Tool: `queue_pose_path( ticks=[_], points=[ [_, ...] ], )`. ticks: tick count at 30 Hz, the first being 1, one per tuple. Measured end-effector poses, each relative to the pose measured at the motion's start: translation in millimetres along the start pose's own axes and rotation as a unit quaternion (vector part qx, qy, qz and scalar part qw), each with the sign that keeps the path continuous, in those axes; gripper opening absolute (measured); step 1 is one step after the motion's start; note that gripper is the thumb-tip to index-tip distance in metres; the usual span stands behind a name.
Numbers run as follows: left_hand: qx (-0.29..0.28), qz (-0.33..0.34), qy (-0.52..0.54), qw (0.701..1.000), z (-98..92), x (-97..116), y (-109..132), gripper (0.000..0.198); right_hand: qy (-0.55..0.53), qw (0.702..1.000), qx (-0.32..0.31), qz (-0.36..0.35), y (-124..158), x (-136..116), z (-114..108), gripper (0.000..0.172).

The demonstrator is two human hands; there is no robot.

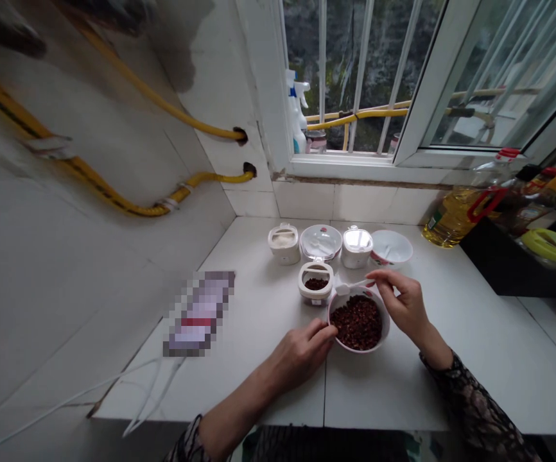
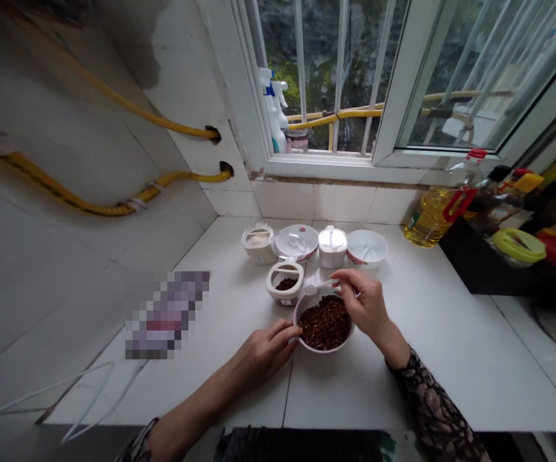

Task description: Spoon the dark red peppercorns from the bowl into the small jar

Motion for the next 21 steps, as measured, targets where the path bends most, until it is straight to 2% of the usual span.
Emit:
queue_pose_path(
  ticks=[6, 8, 12, 16, 19, 21],
  points=[
    [-0.002, -0.002, 0.003, 1.0, 0.8, -1, -1, 0.018, 0.093, 0.988, -0.107, -0.054, 9, 9, 18, 0.023],
    [-0.001, -0.002, 0.001, 1.0, 0.9, -1, 0, 0.018, 0.086, 0.986, -0.138, -0.044, 13, 10, 26, 0.024],
    [0.005, 0.003, 0.002, 1.0, 0.2, 0, 0, 0.018, 0.022, 0.988, -0.138, 0.062, 14, 23, 26, 0.024],
    [0.004, 0.004, 0.007, 1.0, 0.7, -1, 0, 0.018, -0.06, 0.973, -0.117, 0.191, 12, 44, 21, 0.021],
    [0.005, 0.0, 0.009, 1.0, 0.6, -2, 1, 0.018, -0.1, 0.96, -0.116, 0.235, 12, 52, 21, 0.02],
    [0.005, 0.0, 0.01, 1.0, 0.6, -1, 1, 0.018, -0.103, 0.96, -0.11, 0.237, 12, 52, 21, 0.02]
  ],
)
Point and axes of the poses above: each hand's wrist, its own y-axis away from the middle knuckle, its own z-axis out of the palm, x = y × z, the point moved 9 cm from there along -y, towards the middle knuckle, and after that the axes turned 12 degrees about x, right-handed, at the moved point
